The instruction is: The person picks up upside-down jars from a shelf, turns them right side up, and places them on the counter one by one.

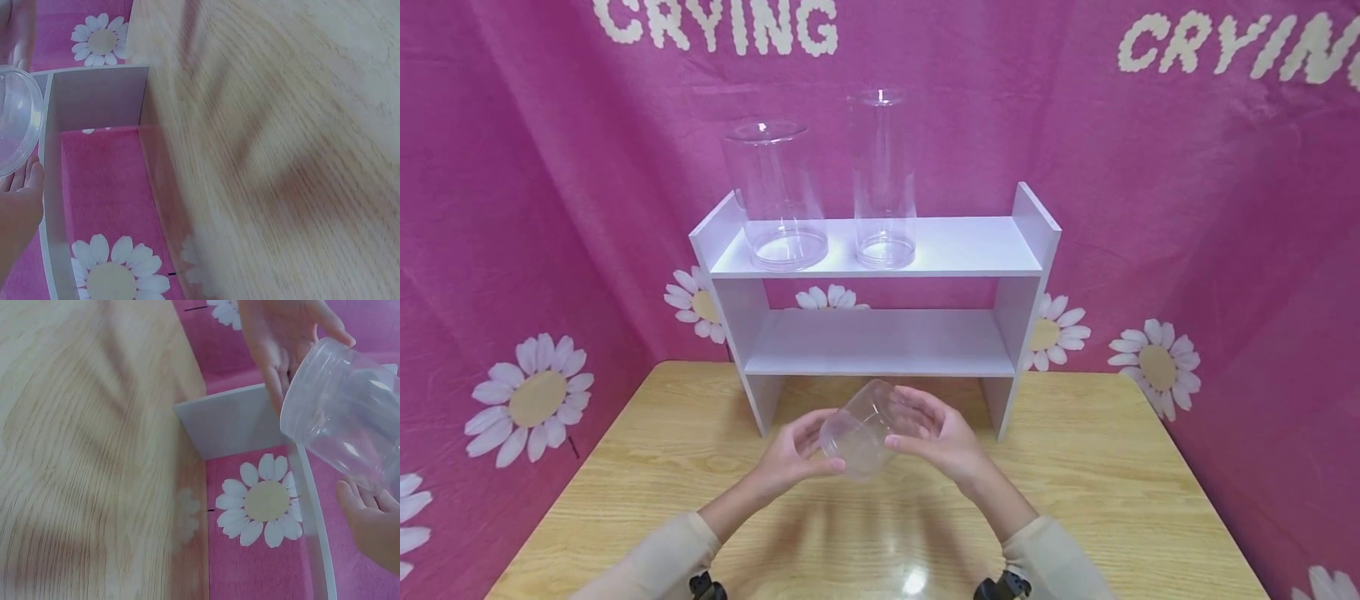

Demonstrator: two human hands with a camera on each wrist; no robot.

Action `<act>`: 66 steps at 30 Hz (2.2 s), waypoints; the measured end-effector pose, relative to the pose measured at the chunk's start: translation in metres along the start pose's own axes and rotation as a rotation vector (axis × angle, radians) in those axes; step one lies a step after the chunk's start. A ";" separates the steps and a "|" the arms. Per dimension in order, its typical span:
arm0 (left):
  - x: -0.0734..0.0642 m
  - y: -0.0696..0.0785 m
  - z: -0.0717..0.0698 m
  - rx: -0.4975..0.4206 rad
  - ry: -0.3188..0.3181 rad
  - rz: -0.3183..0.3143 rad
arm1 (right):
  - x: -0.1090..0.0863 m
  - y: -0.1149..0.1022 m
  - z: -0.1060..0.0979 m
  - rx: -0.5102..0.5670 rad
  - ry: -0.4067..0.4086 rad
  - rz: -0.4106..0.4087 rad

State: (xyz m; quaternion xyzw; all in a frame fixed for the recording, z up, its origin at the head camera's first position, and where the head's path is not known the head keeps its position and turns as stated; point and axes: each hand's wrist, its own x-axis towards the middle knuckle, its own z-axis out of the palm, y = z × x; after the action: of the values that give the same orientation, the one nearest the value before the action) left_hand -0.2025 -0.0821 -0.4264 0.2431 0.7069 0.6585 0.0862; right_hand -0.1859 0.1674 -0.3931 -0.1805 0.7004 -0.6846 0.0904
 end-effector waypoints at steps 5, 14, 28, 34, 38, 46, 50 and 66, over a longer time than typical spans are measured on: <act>-0.001 0.002 -0.006 0.004 0.046 -0.008 | -0.001 0.006 -0.002 -0.068 0.006 -0.031; -0.002 0.002 -0.008 0.272 0.132 -0.064 | 0.001 -0.001 0.002 -0.678 0.148 -0.325; -0.006 0.001 0.004 0.604 0.102 0.014 | 0.001 0.007 0.028 -1.299 -0.024 -0.458; -0.010 0.002 0.009 0.629 0.092 0.039 | 0.001 0.017 0.035 -1.387 0.003 -0.526; -0.011 0.001 0.012 0.663 0.076 0.045 | 0.000 0.021 0.037 -1.416 0.007 -0.527; -0.013 -0.002 0.013 0.696 0.044 0.032 | -0.002 0.026 0.038 -1.390 0.016 -0.499; -0.013 -0.003 0.010 0.658 0.040 0.019 | -0.003 0.029 0.034 -1.349 0.040 -0.484; -0.017 -0.016 -0.035 0.570 0.303 -0.046 | -0.017 0.061 -0.004 -1.100 0.109 -0.311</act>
State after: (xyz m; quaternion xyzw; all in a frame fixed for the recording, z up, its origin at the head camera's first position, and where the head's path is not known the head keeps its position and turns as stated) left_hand -0.2062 -0.1210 -0.4410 0.1407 0.8729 0.4608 -0.0770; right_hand -0.1797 0.1775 -0.4557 -0.2665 0.9223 -0.2332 -0.1548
